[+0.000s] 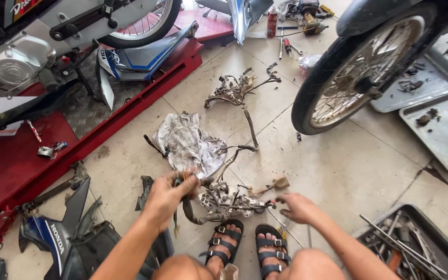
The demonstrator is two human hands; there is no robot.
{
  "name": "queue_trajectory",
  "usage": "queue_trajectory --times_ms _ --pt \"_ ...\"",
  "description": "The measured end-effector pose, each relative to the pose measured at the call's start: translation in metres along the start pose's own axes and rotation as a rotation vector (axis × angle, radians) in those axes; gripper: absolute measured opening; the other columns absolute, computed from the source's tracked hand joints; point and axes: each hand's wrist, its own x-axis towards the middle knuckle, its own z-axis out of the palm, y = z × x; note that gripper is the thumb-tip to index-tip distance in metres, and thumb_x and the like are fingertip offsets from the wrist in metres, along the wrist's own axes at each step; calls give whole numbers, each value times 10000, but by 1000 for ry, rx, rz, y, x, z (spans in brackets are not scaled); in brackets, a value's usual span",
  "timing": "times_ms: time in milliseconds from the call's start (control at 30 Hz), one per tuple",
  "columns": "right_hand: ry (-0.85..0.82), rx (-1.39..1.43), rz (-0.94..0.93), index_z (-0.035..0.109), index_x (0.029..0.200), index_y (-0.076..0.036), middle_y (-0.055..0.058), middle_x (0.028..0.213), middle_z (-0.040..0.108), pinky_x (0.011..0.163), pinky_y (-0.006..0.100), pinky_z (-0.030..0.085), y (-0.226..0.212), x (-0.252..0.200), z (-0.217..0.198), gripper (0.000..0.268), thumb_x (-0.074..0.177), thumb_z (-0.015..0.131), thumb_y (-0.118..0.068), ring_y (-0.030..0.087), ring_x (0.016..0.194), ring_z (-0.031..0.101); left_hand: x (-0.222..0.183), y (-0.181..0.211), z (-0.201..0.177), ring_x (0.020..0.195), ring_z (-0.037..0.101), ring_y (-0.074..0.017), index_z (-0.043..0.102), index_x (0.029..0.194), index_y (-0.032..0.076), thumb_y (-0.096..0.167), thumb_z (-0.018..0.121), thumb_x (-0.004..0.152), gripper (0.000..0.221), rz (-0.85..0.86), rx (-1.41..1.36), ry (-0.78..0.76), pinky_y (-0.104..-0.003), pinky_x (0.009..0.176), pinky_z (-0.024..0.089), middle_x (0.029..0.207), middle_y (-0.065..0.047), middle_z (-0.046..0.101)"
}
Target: The person sits on the workshop floor and uses scissors to cut wiring harnesses and connectors off discarded motorcycle parts, then pulls apart the cut pieces and strips the insulation from the copper wires by hand, collecting the wire pieces.
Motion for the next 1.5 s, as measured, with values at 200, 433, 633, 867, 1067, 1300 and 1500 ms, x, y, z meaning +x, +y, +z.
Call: queue_trajectory --times_ms 200,433,633,867,1067,1300,1500 --pt "23 32 -55 289 1570 -238 37 1647 266 1166 547 373 -144 51 -20 956 813 824 -471 320 1416 382 -64 102 24 552 684 -296 820 905 -156 -68 758 840 125 -230 160 -4 -373 528 586 674 -251 764" --pt "-230 -5 -151 489 1486 -238 124 1675 184 1191 559 275 -167 66 26 849 731 848 -390 380 1448 286 -46 13 -28 708 860 -280 916 887 -128 -31 888 675 235 34 -29 -168 -353 703 658 773 -266 942" --pt "41 244 -301 551 1193 -72 228 1554 368 849 573 586 -136 55 71 797 580 981 -347 454 1105 623 23 21 -17 472 653 -271 729 1005 -141 -37 681 833 206 89 -131 35 -369 401 555 703 -293 767" --pt "-85 298 -202 562 1208 -53 99 1605 321 919 500 557 -138 52 60 764 575 950 -238 343 1094 596 127 -40 -21 554 543 -190 616 1092 -94 238 612 997 346 -129 -444 -53 -309 435 433 857 -167 576" --pt "-397 521 -94 463 1466 -175 75 1549 421 1126 557 411 -118 68 -1 956 605 852 -325 322 1344 479 156 -52 -37 402 494 -160 665 1153 -152 95 665 900 354 -253 -314 -266 -267 317 380 851 -203 692" --pt "-165 -300 -80 601 1351 -272 -47 1329 641 389 211 503 -43 148 -26 361 999 555 -337 138 806 717 181 18 -64 604 656 -143 935 1011 78 243 811 824 279 -471 784 -501 -279 579 506 668 -64 825" --pt "-323 -416 -188 657 961 -72 65 878 715 724 347 605 -5 155 12 155 900 735 -190 185 728 656 193 -10 -32 832 843 -117 581 1378 223 454 667 920 520 -392 1275 -633 -304 1013 609 1093 14 838"
